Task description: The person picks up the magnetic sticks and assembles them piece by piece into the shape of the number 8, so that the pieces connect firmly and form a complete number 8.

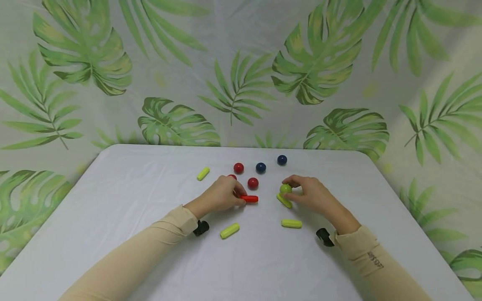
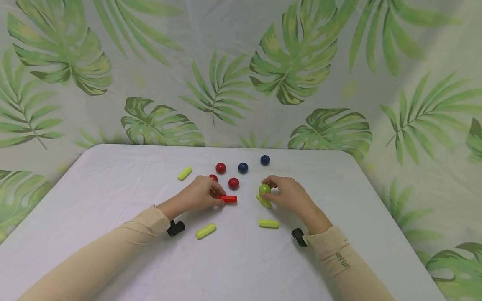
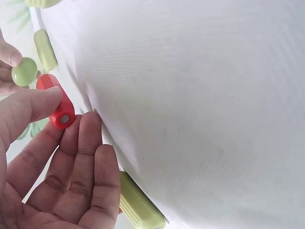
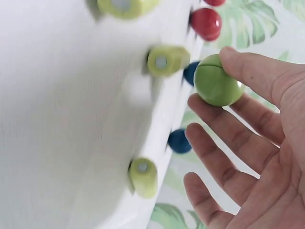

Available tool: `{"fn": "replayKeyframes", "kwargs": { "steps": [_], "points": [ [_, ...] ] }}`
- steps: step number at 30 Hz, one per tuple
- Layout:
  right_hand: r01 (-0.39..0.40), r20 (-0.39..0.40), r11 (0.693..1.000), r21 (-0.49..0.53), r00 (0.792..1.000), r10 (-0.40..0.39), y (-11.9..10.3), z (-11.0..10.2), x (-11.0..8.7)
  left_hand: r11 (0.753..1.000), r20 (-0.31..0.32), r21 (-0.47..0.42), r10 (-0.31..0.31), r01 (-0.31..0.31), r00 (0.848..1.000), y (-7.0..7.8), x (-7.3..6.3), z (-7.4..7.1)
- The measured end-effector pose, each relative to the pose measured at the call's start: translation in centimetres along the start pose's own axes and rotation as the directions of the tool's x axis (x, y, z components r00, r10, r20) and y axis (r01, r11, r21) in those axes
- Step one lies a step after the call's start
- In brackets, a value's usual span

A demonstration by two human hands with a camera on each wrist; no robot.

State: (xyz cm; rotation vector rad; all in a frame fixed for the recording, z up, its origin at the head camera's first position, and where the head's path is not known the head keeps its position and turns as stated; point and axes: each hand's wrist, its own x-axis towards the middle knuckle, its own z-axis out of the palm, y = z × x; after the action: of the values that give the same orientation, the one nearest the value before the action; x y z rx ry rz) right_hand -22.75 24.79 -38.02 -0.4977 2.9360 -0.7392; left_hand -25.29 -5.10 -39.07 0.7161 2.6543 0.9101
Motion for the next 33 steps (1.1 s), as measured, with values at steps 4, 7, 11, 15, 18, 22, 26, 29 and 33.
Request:
{"fn": "replayKeyframes", "kwargs": {
  "steps": [4, 7, 11, 15, 18, 22, 26, 29, 33],
  "points": [
    [0.019, 0.034, 1.0, -0.002, 0.999, -0.019, -0.8, 0.4, -0.3, 1.0, -0.006, -0.011, 0.004, -0.004, 1.0, 0.0, 0.3, 0.2],
    [0.035, 0.051, 0.999, 0.007, 0.998, -0.036, -1.6, 0.5, -0.5, 1.0, -0.013, -0.022, 0.015, -0.015, 1.0, -0.1, 0.4, 0.4],
    [0.057, 0.062, 0.998, 0.003, 0.996, -0.057, -2.6, 0.8, -0.6, 1.0, -0.024, -0.015, 0.022, -0.022, 0.999, -0.3, 0.3, 0.5],
    [0.076, 0.046, 0.997, -0.008, 0.996, -0.076, -3.2, 1.1, -0.6, 0.999, -0.027, -0.016, 0.03, -0.031, 0.999, -0.4, 0.1, 0.4],
    [0.085, 0.038, 0.996, -0.005, 0.996, -0.085, -3.4, 1.2, -0.8, 0.999, -0.023, -0.022, 0.034, -0.035, 0.999, -0.3, 0.1, 0.4],
    [0.077, 0.047, 0.997, 0.006, 0.996, -0.077, -3.5, 1.5, -0.9, 0.999, -0.015, -0.028, 0.031, -0.031, 0.999, -0.2, 0.1, 0.4],
    [0.085, 0.052, 0.996, 0.002, 0.995, -0.085, -3.7, 1.7, -0.8, 0.999, -0.01, -0.03, 0.033, -0.033, 0.999, -0.1, 0.2, 0.4],
    [0.095, 0.053, 0.995, 0.004, 0.994, -0.095, -4.0, 1.9, -0.8, 0.999, -0.01, -0.03, 0.032, -0.032, 0.999, -0.1, 0.2, 0.4],
    [0.084, 0.056, 0.996, 0.024, 0.995, -0.086, -4.2, 2.1, -0.8, 0.999, -0.011, -0.035, 0.034, -0.035, 0.999, -0.2, 0.2, 0.4]
  ]
}}
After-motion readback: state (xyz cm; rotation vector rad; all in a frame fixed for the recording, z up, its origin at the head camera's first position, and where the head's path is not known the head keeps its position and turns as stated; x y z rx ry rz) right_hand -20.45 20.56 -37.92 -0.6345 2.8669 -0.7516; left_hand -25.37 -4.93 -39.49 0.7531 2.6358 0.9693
